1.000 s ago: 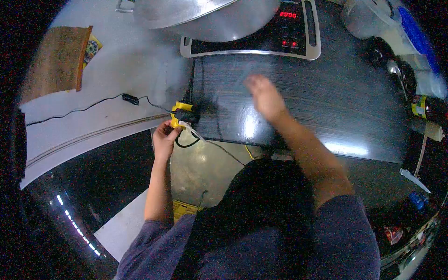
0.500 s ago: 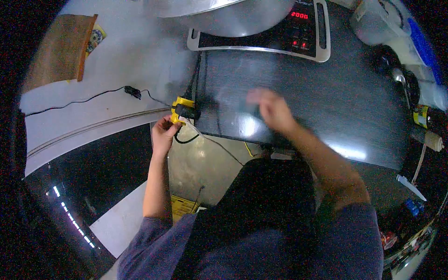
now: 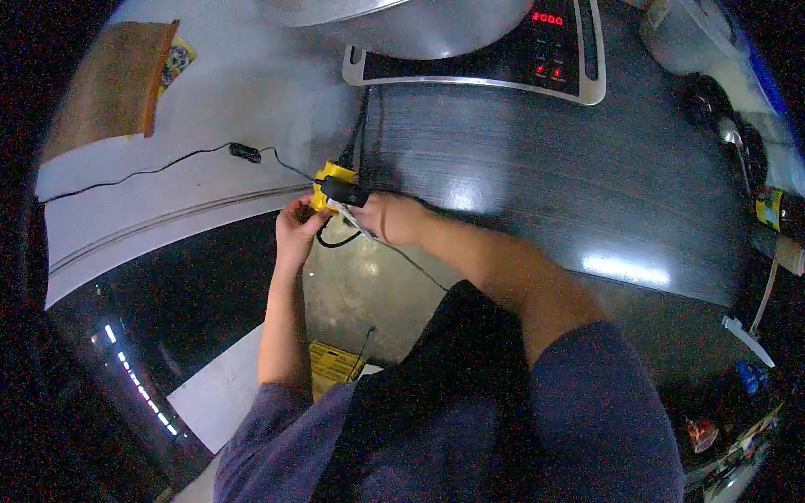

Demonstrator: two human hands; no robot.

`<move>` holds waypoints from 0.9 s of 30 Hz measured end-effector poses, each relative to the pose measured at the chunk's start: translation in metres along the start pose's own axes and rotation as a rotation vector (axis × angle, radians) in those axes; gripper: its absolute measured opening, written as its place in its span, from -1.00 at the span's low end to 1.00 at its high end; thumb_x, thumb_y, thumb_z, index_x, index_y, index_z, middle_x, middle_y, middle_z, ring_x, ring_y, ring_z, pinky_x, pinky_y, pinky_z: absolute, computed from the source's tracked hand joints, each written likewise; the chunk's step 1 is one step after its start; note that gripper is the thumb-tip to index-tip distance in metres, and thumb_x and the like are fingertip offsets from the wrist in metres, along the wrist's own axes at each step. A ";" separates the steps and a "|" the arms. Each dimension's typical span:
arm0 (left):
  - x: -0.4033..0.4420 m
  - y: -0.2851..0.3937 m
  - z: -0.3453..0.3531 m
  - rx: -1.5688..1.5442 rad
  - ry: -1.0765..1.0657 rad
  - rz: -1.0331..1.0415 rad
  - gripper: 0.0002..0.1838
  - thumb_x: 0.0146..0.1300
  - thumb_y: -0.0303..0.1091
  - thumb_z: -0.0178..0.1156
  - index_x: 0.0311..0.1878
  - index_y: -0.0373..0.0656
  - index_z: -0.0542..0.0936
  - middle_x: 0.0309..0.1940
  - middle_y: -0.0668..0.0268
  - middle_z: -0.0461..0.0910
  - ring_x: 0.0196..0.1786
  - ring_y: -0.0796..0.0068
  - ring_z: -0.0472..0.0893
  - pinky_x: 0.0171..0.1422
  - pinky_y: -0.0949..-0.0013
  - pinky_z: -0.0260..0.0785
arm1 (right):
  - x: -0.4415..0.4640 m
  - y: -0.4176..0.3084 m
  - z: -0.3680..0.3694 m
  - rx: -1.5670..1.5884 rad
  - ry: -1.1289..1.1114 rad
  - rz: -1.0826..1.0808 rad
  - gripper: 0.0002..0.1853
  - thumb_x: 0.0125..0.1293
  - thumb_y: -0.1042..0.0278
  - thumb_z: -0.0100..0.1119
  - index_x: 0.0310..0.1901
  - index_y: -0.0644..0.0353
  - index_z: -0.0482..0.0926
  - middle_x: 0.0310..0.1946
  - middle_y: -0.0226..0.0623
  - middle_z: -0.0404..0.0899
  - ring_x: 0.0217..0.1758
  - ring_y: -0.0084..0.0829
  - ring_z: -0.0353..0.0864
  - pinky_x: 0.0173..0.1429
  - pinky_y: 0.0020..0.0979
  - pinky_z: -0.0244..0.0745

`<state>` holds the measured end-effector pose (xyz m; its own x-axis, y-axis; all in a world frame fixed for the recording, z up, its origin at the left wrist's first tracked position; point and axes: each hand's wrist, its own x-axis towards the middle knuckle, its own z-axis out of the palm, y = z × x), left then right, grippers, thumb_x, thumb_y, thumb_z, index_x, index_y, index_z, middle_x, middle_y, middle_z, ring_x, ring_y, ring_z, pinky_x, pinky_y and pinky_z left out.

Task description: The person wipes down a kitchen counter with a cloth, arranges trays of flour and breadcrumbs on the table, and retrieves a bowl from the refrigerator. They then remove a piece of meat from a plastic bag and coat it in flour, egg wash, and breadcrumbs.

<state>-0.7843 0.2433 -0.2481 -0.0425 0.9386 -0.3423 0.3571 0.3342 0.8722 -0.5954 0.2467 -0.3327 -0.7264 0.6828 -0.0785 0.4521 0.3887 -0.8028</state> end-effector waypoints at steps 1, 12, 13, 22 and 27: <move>0.002 -0.004 -0.003 0.022 -0.009 -0.007 -0.65 0.06 -0.49 0.38 -0.07 -0.35 0.56 -0.32 0.35 0.63 -0.32 0.65 0.55 -0.16 0.56 0.38 | -0.004 0.009 0.013 -0.016 0.047 -0.156 -0.68 0.17 0.40 0.04 -0.03 0.27 0.51 -0.11 -0.11 0.55 0.06 -0.14 0.54 0.11 -0.22 0.48; 0.005 -0.019 0.003 0.095 0.005 -0.006 -0.68 0.04 -0.46 0.42 -0.14 -0.30 0.57 -0.31 0.34 0.63 -0.28 0.64 0.57 -0.14 0.54 0.39 | -0.104 0.044 -0.003 -0.105 0.006 -0.504 -0.77 0.09 0.40 0.08 -0.21 0.19 0.62 -0.01 -0.20 0.56 0.20 -0.16 0.45 0.31 -0.20 0.35; 0.006 -0.023 0.002 0.120 -0.004 -0.011 -0.67 0.05 -0.45 0.41 -0.12 -0.30 0.56 -0.30 0.33 0.64 -0.26 0.62 0.58 -0.12 0.53 0.41 | -0.117 0.045 -0.007 -0.089 0.003 -0.463 -0.76 0.08 0.40 0.09 -0.20 0.19 0.62 0.00 -0.21 0.56 0.22 -0.16 0.44 0.32 -0.19 0.34; 0.016 -0.051 0.006 0.299 0.036 0.140 -0.60 -0.01 -0.43 0.45 -0.10 -0.29 0.54 -0.27 0.29 0.63 -0.22 0.51 0.58 -0.09 0.43 0.43 | -0.267 0.048 -0.060 0.016 0.048 0.011 -0.76 -0.09 0.59 0.16 -0.31 0.18 0.62 -0.16 -0.21 0.62 0.12 -0.16 0.51 0.20 -0.17 0.42; 0.009 -0.065 0.016 0.238 0.115 0.162 -0.49 -0.11 -0.33 0.54 -0.09 -0.27 0.54 -0.23 0.26 0.62 -0.12 0.41 0.58 0.05 0.31 0.39 | -0.318 0.040 -0.115 0.585 0.598 0.486 -0.78 0.10 0.65 -0.04 -0.30 0.29 0.62 -0.20 -0.13 0.64 0.09 -0.30 0.54 0.18 -0.33 0.41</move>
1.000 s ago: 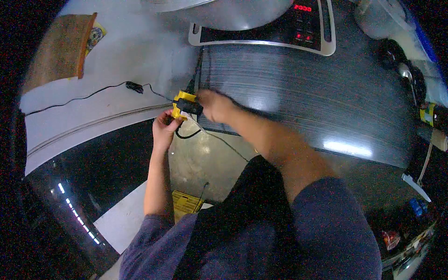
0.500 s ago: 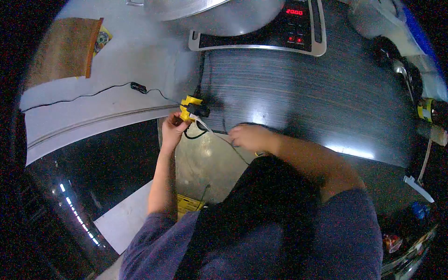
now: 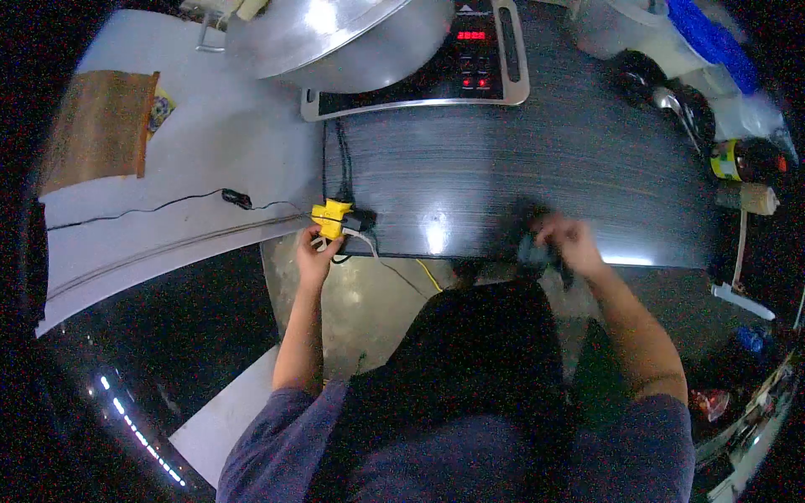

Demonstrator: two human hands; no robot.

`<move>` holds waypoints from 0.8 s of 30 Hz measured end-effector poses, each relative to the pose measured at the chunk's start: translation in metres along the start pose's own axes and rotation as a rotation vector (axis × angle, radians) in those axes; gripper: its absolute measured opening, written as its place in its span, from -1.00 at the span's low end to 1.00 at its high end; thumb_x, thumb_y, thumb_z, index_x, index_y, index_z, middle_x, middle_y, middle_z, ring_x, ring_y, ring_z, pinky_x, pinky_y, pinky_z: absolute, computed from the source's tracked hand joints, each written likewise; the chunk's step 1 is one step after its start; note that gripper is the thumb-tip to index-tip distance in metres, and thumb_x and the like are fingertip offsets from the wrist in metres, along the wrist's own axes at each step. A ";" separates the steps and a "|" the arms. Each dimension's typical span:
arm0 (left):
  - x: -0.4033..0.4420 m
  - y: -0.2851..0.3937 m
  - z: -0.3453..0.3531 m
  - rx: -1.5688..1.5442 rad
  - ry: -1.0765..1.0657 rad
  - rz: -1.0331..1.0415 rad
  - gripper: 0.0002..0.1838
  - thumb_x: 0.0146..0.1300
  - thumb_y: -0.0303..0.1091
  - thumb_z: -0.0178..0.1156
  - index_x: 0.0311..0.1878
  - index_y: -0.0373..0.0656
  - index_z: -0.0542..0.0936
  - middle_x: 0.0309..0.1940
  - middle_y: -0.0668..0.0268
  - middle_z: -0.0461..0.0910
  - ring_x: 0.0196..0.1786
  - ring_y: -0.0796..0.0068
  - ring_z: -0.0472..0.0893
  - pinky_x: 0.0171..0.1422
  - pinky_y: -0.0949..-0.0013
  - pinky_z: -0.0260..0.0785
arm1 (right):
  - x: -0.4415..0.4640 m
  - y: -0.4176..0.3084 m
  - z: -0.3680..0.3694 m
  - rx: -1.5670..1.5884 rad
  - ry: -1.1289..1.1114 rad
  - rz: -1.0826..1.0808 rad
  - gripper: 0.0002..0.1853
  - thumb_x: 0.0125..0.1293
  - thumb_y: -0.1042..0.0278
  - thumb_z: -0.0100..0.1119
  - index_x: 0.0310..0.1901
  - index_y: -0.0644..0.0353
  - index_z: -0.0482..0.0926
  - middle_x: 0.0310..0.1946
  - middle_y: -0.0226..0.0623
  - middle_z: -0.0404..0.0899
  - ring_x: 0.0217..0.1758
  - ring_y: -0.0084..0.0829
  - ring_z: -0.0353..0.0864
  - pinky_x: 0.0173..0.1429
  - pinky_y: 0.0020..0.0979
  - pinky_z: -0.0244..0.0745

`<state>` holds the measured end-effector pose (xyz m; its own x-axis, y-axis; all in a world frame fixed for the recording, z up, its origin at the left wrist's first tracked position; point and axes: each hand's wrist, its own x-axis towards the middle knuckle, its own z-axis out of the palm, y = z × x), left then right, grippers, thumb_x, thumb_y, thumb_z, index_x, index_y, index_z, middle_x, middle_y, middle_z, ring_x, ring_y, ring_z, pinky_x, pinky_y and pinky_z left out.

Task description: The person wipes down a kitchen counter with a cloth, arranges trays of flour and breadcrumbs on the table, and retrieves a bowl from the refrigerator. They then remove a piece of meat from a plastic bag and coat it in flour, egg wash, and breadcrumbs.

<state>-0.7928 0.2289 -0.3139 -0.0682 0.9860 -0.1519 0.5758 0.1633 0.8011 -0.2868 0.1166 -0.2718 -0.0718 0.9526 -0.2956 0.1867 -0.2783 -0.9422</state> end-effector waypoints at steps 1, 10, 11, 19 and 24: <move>-0.001 -0.004 0.000 -0.053 -0.007 -0.039 -0.48 -0.12 -0.32 0.54 -0.09 -0.27 0.54 -0.22 0.26 0.62 -0.10 0.39 0.57 0.07 0.28 0.38 | 0.015 -0.004 -0.007 0.037 0.088 0.013 -0.73 0.14 0.63 -0.09 -0.22 0.30 0.63 -0.11 -0.17 0.63 0.14 -0.33 0.52 0.24 -0.36 0.35; -0.020 0.017 -0.039 0.115 -0.033 -0.053 -0.52 0.23 -0.33 0.31 0.20 -0.25 0.47 0.17 0.19 0.48 0.22 0.29 0.46 0.25 0.26 0.34 | 0.140 -0.006 0.074 -0.448 0.410 -0.389 -0.62 0.00 0.64 -0.01 -0.15 0.13 0.65 -0.03 -0.16 0.63 0.15 -0.10 0.51 0.28 -0.18 0.40; -0.022 0.013 -0.048 0.037 -0.046 -0.001 -0.57 0.27 -0.39 0.25 0.19 -0.28 0.47 0.17 0.19 0.48 0.20 0.32 0.48 0.25 0.30 0.35 | 0.133 0.004 0.085 -0.419 0.337 -0.453 -0.68 0.02 0.58 0.00 -0.22 0.11 0.67 -0.10 -0.18 0.65 0.08 -0.13 0.55 0.22 -0.18 0.44; -0.051 0.082 -0.008 0.057 0.181 0.536 -0.72 0.26 -0.57 0.10 0.05 -0.28 0.44 0.03 0.13 0.40 0.12 0.25 0.40 0.14 0.29 0.32 | -0.032 0.072 0.107 -0.613 -0.193 -0.547 -0.80 -0.03 0.48 0.09 -0.34 0.15 0.64 -0.20 -0.19 0.62 -0.02 -0.16 0.54 0.12 -0.21 0.45; -0.079 0.205 0.119 -0.020 -0.089 0.817 -0.79 0.18 -0.63 0.08 -0.10 -0.31 0.51 -0.04 0.04 0.40 0.01 0.12 0.44 0.06 0.21 0.35 | -0.175 0.184 -0.018 -0.794 0.245 -0.146 -0.80 -0.07 0.41 0.15 -0.36 0.10 0.68 -0.26 -0.17 0.63 -0.06 -0.13 0.57 0.14 -0.17 0.44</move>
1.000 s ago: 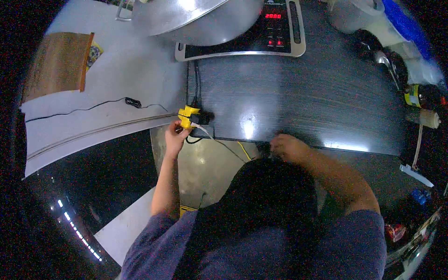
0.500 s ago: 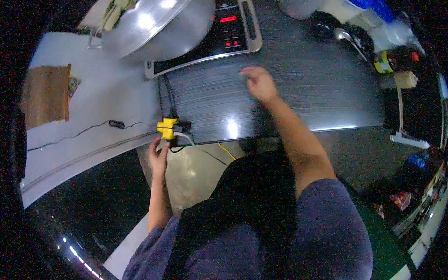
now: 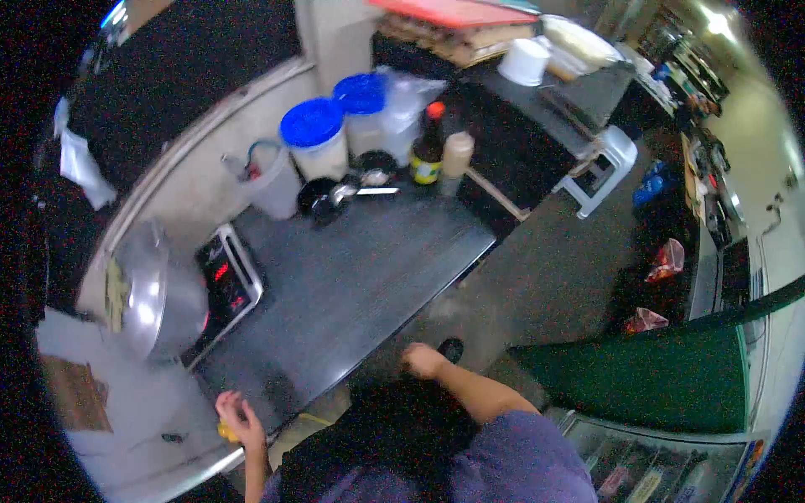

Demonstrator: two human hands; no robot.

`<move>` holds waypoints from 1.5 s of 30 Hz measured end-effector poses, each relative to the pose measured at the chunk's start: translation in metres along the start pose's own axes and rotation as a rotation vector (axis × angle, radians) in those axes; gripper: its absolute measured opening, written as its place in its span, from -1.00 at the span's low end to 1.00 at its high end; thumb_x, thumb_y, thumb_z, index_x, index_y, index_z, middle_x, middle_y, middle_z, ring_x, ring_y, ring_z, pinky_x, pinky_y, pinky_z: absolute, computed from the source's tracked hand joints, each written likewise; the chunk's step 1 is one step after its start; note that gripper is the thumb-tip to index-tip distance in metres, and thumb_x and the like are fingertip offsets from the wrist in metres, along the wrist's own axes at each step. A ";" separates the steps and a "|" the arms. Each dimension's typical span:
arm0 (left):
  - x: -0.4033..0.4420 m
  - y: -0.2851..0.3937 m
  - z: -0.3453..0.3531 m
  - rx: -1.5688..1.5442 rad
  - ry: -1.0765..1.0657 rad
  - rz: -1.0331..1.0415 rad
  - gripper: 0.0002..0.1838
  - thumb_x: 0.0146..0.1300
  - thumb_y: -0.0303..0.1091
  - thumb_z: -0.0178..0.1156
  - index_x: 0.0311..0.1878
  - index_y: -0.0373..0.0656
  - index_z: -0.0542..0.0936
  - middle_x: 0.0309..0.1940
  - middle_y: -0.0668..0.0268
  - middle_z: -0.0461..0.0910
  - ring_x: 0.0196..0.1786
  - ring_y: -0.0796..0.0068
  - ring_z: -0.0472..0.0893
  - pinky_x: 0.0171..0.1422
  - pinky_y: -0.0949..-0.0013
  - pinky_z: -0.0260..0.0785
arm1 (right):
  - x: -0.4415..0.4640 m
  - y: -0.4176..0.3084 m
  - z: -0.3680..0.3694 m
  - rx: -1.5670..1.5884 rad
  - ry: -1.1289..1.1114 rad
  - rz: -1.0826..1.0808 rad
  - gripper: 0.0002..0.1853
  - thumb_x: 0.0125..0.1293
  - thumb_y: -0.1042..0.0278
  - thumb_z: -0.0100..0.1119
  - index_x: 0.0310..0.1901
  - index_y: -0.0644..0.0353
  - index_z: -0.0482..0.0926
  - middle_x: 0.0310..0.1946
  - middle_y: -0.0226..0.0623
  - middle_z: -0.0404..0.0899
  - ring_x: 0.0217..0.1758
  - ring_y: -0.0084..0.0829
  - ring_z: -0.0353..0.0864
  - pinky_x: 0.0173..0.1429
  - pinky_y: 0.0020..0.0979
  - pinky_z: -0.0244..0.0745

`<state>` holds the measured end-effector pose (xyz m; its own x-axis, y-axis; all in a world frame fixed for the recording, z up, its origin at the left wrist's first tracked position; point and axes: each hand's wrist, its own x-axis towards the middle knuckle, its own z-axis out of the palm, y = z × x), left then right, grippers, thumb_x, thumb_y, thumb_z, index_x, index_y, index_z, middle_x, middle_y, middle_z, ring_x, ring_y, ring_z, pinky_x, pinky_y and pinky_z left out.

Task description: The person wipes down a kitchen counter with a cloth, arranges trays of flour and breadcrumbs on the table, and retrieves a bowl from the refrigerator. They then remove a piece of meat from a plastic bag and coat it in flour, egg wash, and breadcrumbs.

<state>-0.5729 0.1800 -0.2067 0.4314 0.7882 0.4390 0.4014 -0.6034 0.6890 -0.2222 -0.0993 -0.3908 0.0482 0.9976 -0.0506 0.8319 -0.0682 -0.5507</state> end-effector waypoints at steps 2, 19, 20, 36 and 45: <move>0.037 0.051 0.058 0.107 -0.134 0.278 -0.83 0.14 -0.62 0.12 -0.18 -0.29 0.54 -0.04 0.05 0.41 -0.03 0.13 0.48 0.02 0.27 0.39 | -0.059 0.046 -0.043 0.060 0.197 0.372 -0.76 -0.01 0.45 0.11 -0.28 0.08 0.69 -0.27 -0.20 0.64 -0.14 -0.18 0.60 0.10 -0.14 0.48; 0.246 0.536 0.461 -0.328 -0.298 0.887 -0.76 0.16 -0.37 0.21 -0.07 -0.09 0.61 0.14 0.00 0.38 0.22 -0.07 0.38 0.32 0.05 0.23 | -0.295 0.167 -0.156 0.268 0.753 1.361 -0.60 0.05 0.50 0.12 0.00 0.32 0.55 -0.09 0.02 0.61 0.01 -0.04 0.59 0.18 -0.21 0.43; 0.253 0.546 0.473 -0.299 -0.304 0.905 -0.75 0.16 -0.38 0.20 -0.07 -0.08 0.61 0.12 0.00 0.38 0.22 -0.06 0.38 0.32 0.04 0.23 | -0.297 0.173 -0.156 0.263 0.833 1.366 -0.60 0.04 0.50 0.13 -0.02 0.31 0.56 -0.09 0.02 0.61 0.02 -0.02 0.58 0.18 -0.20 0.42; 0.303 0.602 0.567 -0.034 -0.422 0.978 -0.62 0.09 -0.28 0.17 0.02 -0.02 0.62 -0.01 0.07 0.38 0.12 0.05 0.39 0.20 0.05 0.30 | -0.334 0.176 -0.163 0.362 1.176 1.458 -0.79 0.04 0.52 0.10 -0.27 0.19 0.67 -0.32 -0.06 0.59 -0.21 -0.13 0.61 0.00 -0.29 0.46; 0.219 0.554 0.456 -0.652 -0.201 0.993 -0.79 -0.09 -0.55 0.09 -0.30 -0.19 0.47 -0.30 0.12 0.41 -0.17 0.08 0.41 -0.04 0.13 0.28 | -0.267 0.156 -0.242 0.549 1.122 1.150 -0.72 0.13 0.34 0.19 -0.14 0.28 0.49 -0.39 -0.12 0.55 -0.25 -0.26 0.59 -0.12 -0.30 0.45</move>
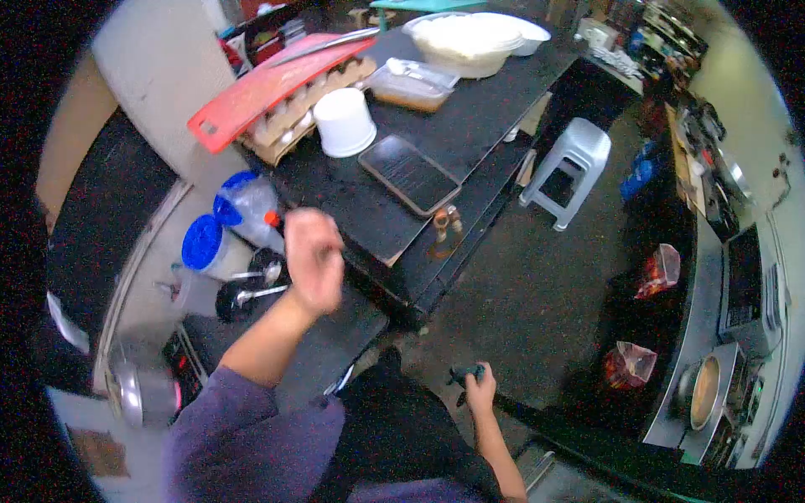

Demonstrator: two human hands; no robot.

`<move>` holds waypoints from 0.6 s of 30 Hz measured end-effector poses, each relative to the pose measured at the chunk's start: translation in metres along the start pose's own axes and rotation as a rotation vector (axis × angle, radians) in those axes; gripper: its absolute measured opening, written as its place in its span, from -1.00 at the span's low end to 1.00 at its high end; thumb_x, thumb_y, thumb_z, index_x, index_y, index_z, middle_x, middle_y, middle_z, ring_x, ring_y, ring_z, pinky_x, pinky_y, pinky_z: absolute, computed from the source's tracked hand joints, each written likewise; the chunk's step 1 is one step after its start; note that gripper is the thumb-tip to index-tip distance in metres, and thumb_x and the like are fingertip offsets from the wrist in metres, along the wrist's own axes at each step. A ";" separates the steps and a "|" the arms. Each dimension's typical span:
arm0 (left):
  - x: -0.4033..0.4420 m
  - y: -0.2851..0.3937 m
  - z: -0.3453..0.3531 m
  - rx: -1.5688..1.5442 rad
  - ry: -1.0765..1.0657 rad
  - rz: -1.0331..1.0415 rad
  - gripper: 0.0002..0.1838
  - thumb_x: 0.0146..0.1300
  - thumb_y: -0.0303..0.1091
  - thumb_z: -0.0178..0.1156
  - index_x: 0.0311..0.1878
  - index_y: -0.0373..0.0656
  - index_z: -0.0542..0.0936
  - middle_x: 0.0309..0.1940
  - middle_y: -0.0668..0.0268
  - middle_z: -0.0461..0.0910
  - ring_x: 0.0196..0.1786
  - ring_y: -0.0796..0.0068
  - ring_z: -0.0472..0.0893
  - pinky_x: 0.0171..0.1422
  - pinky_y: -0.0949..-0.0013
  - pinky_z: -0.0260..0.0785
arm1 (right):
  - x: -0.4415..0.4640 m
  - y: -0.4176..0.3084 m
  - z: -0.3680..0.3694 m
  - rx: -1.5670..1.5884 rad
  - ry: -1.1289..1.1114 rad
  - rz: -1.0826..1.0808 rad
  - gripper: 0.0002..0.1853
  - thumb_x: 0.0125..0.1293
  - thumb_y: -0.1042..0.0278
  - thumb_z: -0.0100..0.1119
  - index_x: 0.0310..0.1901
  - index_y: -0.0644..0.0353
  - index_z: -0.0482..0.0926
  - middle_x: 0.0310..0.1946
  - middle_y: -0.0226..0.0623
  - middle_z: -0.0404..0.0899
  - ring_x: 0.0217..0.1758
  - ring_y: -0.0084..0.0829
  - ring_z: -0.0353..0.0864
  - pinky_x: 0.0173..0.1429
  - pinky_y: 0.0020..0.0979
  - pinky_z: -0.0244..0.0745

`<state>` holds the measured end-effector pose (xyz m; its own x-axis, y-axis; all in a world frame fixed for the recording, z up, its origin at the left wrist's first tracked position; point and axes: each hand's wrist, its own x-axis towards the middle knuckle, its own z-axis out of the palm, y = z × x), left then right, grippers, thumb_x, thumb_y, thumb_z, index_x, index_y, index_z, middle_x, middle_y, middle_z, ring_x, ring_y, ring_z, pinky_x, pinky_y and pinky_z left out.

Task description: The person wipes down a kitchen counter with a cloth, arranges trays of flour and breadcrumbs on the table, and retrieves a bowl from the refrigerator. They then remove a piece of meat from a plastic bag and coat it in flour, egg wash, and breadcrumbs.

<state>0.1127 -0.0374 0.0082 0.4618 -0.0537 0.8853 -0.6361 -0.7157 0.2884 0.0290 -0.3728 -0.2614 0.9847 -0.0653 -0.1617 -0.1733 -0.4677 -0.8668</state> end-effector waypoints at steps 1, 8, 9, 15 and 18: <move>-0.031 0.014 0.000 -0.036 -0.070 0.015 -0.80 -0.08 -0.55 0.12 -0.31 -0.17 0.49 -0.28 0.12 0.43 -0.20 0.12 0.44 -0.07 0.16 0.31 | -0.001 -0.026 0.002 -0.028 -0.058 -0.072 -0.67 0.09 0.30 0.29 -0.15 0.27 0.51 -0.38 -0.15 0.57 -0.26 -0.30 0.60 -0.12 -0.31 0.46; -0.203 0.057 0.007 -0.307 -0.770 -0.533 -0.49 0.07 -0.17 0.38 0.05 -0.15 0.49 0.32 0.06 0.31 0.45 -0.03 0.17 0.43 0.01 0.13 | -0.007 -0.132 0.027 0.092 -0.693 -0.434 -0.66 -0.04 0.38 0.50 -0.22 0.21 0.59 -0.28 -0.25 0.63 -0.19 -0.45 0.61 -0.08 -0.40 0.48; -0.221 0.049 0.003 -0.344 -0.790 -0.539 -0.48 0.06 -0.16 0.39 0.06 -0.15 0.49 0.33 0.08 0.31 0.47 -0.02 0.15 0.45 0.00 0.10 | -0.005 -0.137 0.032 0.068 -0.746 -0.464 -0.69 -0.02 0.43 0.48 -0.19 0.19 0.63 -0.23 -0.29 0.64 -0.15 -0.48 0.60 -0.04 -0.43 0.48; -0.236 0.055 -0.075 -0.328 -0.701 -0.850 -0.64 0.10 -0.17 0.39 -0.16 -0.22 0.57 -0.25 0.12 0.61 -0.10 0.14 0.60 0.00 0.23 0.41 | -0.014 -0.168 0.062 0.413 -0.833 -0.325 -0.64 0.18 0.70 0.14 0.04 0.28 0.53 -0.15 -0.38 0.61 -0.07 -0.57 0.56 0.09 -0.50 0.43; -0.234 0.066 -0.117 -0.529 -0.555 -1.178 -0.73 0.18 -0.24 0.36 -0.18 -0.20 0.57 -0.38 0.41 0.54 -0.23 0.65 0.49 -0.13 0.42 0.37 | -0.024 -0.182 0.084 0.439 -0.826 -0.221 -0.67 0.24 0.65 0.13 0.06 0.29 0.51 -0.12 -0.36 0.60 -0.05 -0.57 0.55 0.09 -0.51 0.41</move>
<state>-0.1097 0.0091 -0.1377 0.9812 0.0328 -0.1902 0.1929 -0.1963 0.9614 0.0354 -0.2121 -0.1391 0.7006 0.7051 -0.1095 -0.1427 -0.0119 -0.9897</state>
